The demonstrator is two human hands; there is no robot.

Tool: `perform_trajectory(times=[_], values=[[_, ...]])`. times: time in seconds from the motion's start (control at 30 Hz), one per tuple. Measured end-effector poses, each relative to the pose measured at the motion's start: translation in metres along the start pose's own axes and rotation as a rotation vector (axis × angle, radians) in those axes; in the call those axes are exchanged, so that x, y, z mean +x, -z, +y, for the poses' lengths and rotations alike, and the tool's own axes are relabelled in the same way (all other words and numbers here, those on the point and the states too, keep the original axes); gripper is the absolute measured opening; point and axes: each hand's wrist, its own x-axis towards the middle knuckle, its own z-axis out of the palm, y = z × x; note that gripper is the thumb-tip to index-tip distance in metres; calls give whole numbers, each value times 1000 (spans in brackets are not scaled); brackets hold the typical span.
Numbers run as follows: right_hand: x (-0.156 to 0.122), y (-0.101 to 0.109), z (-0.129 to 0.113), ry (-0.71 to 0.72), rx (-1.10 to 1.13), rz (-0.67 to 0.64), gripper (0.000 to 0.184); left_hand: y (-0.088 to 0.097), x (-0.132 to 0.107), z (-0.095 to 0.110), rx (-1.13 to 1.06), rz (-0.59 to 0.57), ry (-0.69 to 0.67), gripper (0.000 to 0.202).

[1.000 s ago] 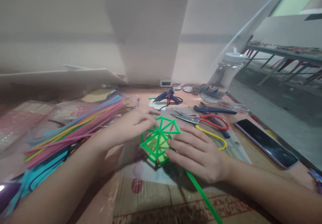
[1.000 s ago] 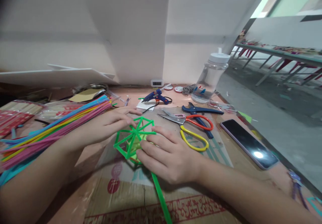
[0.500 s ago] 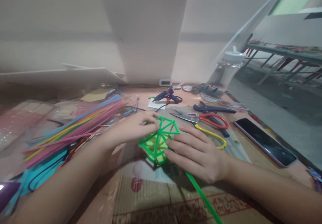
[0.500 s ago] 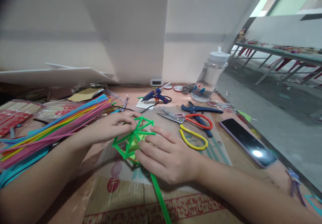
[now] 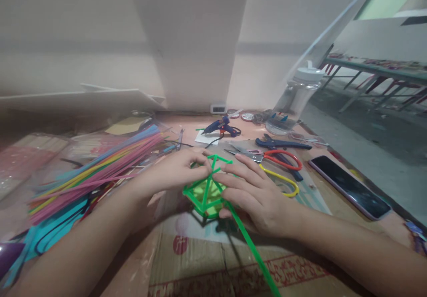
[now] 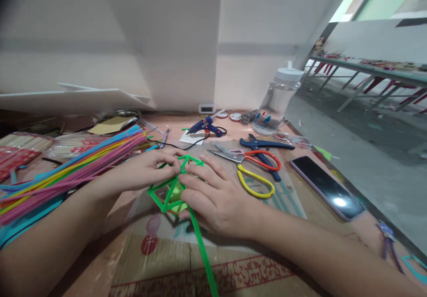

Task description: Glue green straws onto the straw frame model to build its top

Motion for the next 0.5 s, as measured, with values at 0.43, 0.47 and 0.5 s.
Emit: perform_trajectory(times=[0.43, 0.47, 0.5], values=[[5, 3, -2, 13, -12, -82, 18, 1, -1, 3, 2, -9, -23, 29], [5, 2, -2, 14, -12, -85, 18, 1, -2, 3, 6, -8, -22, 29], [5, 2, -2, 14, -11, -88, 18, 1, -2, 3, 9, -6, -18, 29]])
